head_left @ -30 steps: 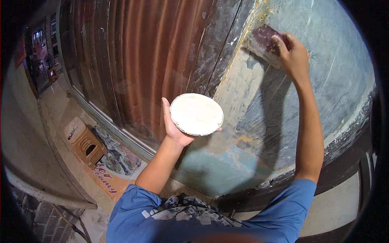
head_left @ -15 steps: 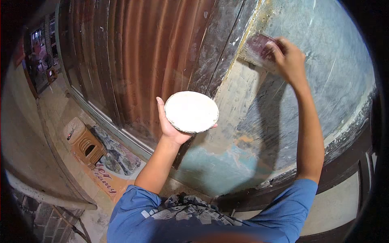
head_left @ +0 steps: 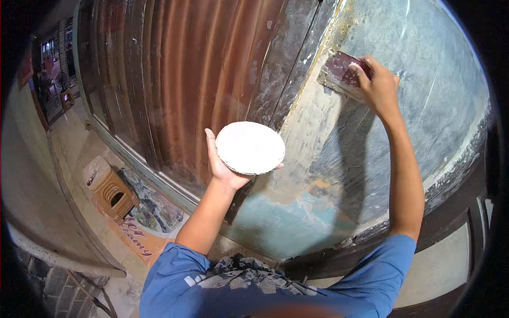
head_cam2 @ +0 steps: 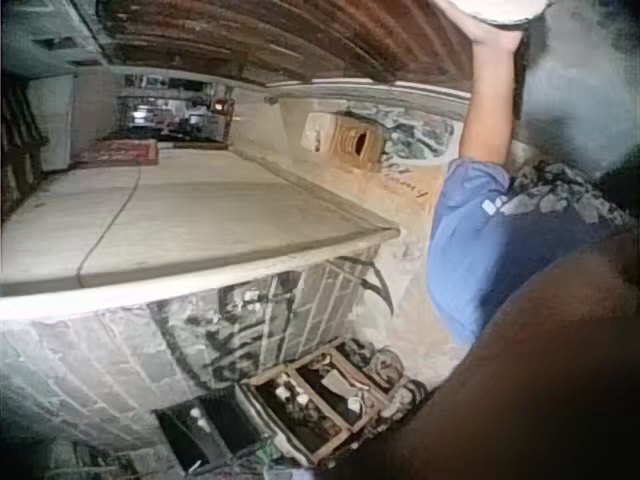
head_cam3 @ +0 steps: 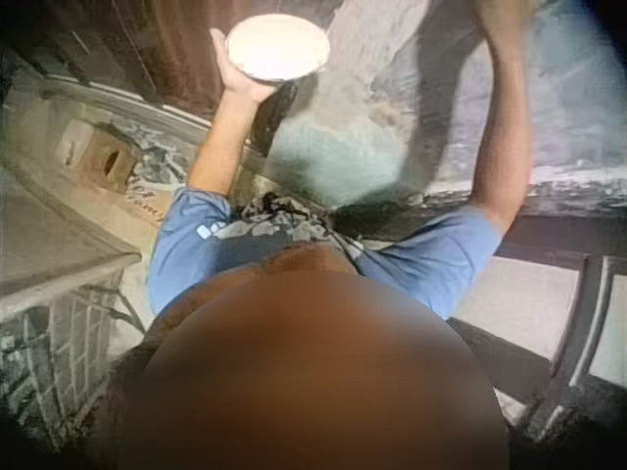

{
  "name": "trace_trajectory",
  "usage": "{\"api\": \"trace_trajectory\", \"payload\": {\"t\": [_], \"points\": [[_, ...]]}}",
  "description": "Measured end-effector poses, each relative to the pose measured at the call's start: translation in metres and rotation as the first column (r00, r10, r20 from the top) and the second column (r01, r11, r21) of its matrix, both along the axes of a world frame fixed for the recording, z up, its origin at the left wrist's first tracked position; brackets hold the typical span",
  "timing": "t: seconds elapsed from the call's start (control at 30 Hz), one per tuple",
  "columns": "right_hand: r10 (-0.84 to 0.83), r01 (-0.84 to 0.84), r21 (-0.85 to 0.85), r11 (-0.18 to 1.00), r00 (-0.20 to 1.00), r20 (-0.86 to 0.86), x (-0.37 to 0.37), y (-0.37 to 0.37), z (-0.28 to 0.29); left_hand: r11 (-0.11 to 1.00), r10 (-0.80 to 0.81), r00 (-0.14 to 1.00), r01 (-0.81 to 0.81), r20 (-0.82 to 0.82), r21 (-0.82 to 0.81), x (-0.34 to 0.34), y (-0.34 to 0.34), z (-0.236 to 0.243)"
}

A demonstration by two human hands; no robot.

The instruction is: The person applies putty to a wall using a putty knife, smoothing the surface.

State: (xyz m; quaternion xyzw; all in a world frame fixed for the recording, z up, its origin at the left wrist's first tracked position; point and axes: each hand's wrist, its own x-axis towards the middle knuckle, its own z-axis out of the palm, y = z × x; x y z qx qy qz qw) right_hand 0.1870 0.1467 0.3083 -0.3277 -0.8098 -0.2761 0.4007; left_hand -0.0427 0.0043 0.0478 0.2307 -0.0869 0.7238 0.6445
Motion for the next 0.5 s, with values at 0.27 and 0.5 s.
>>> {"api": "trace_trajectory", "payload": {"t": [0.27, 0.5], "points": [[0.173, -0.183, -0.017, 0.983, 0.952, -0.252, 0.009, 0.015, 0.035, 1.0, -0.005, 1.0, 0.005, -0.002, -0.027, 0.005, -0.002, 0.002], [0.027, -0.022, 0.081, 0.996, 0.997, -0.068, -0.001, 0.014, 0.019, 0.999, -0.044, 0.999, 0.044, 0.024, 0.011, 0.003, -0.003, -0.001]]}}
